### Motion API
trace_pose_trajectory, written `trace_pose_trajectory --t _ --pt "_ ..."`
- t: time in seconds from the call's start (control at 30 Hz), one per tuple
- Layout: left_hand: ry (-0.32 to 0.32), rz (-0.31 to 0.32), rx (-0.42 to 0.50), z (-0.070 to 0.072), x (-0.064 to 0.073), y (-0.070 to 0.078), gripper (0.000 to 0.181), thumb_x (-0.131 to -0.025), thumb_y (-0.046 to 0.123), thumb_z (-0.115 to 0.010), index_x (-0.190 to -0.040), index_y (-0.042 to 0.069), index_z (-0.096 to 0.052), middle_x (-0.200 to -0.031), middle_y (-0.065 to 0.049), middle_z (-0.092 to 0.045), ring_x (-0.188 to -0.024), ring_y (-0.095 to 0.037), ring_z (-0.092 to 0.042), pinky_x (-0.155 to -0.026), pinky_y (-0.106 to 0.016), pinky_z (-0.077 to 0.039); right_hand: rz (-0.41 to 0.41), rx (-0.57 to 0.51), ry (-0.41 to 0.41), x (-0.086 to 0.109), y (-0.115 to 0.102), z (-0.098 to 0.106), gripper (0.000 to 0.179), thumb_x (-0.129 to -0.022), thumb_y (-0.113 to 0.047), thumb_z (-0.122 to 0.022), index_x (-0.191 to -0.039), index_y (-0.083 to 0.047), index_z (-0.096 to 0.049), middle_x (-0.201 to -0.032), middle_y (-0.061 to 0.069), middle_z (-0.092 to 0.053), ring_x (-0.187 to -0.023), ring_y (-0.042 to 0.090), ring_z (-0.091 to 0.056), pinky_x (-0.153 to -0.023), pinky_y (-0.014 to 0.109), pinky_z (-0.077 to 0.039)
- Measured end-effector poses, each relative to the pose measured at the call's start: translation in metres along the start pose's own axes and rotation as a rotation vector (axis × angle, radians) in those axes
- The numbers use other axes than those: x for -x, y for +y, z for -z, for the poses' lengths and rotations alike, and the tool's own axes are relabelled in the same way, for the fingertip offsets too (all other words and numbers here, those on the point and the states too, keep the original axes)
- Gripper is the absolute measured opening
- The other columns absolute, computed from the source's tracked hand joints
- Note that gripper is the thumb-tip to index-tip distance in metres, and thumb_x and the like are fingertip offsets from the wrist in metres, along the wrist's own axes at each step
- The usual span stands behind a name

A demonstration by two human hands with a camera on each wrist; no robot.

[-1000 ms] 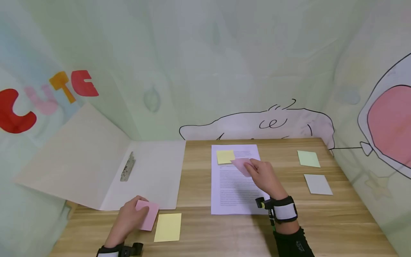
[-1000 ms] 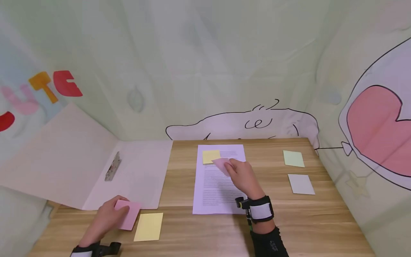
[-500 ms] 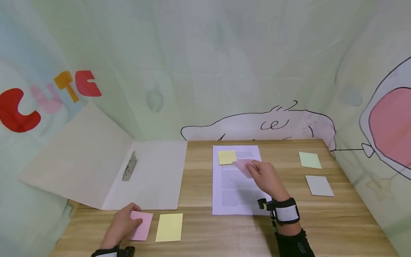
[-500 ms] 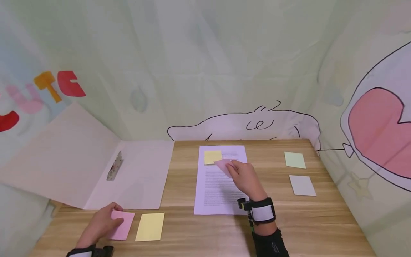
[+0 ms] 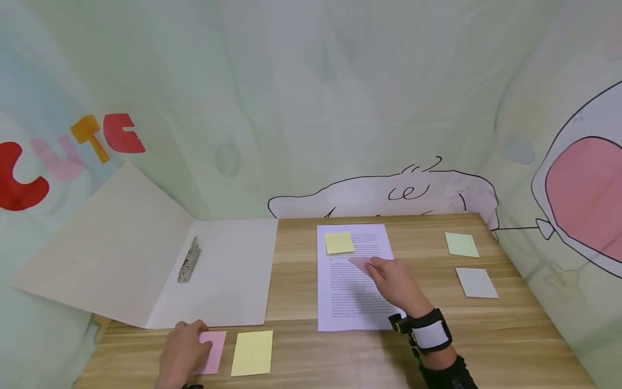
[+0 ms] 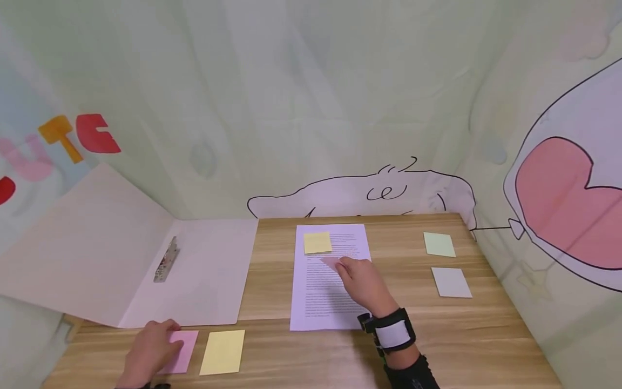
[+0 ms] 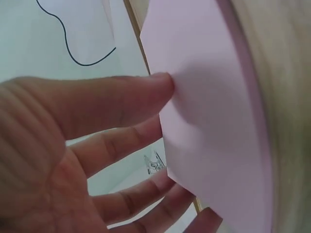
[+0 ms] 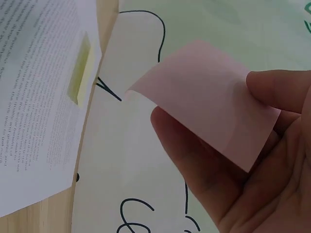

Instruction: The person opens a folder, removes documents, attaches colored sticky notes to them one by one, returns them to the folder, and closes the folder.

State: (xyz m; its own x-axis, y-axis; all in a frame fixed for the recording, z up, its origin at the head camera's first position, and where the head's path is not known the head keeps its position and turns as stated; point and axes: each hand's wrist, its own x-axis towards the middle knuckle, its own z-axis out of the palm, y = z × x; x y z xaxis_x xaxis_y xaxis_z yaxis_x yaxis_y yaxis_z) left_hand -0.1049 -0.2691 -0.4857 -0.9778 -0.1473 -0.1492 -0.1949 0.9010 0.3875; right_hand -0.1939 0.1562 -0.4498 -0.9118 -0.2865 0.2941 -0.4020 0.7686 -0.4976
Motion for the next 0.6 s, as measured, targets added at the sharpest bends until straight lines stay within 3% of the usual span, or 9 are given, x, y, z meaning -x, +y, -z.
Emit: trace_pose_trajectory --t 0.13,0.37,0.6 --pt "0.005 -0.007 0.007 -0.003 0.002 0.003 0.031 -0.075 0.011 -0.068 -0.103 -0.003 -0.064 -0.097 -0.025 -0.052 -0.086 -0.039 -0.054 -0.058 -0.051 -0.048 0.027 0.02 0.003 0.005 0.001 -0.002 0.014 -0.092 -0.011 -0.061 -0.079 -0.008 -0.063 -0.054 -0.009 -0.031 -0.049 0.007 -0.034 -0.046 0.023 -0.029" --pt "0.001 -0.012 -0.015 -0.008 0.003 0.01 0.028 -0.077 0.011 -0.068 -0.101 -0.002 -0.064 -0.096 -0.024 -0.052 -0.088 -0.039 -0.051 -0.059 -0.051 -0.048 -0.018 0.009 -0.027 0.01 0.004 0.001 0.017 -0.094 -0.013 -0.059 -0.078 -0.009 -0.061 -0.055 -0.009 -0.031 -0.049 0.007 -0.035 -0.047 0.024 -0.029" --pt "-0.008 -0.012 -0.019 -0.01 0.005 0.015 0.027 -0.077 0.011 -0.068 -0.101 -0.002 -0.063 -0.096 -0.024 -0.052 -0.089 -0.04 -0.051 -0.061 -0.052 -0.048 -0.03 0.049 -0.048 0.017 0.013 0.008 0.013 -0.093 -0.013 -0.06 -0.087 -0.005 -0.068 -0.057 -0.007 -0.038 -0.052 0.009 -0.038 -0.049 0.025 -0.032"
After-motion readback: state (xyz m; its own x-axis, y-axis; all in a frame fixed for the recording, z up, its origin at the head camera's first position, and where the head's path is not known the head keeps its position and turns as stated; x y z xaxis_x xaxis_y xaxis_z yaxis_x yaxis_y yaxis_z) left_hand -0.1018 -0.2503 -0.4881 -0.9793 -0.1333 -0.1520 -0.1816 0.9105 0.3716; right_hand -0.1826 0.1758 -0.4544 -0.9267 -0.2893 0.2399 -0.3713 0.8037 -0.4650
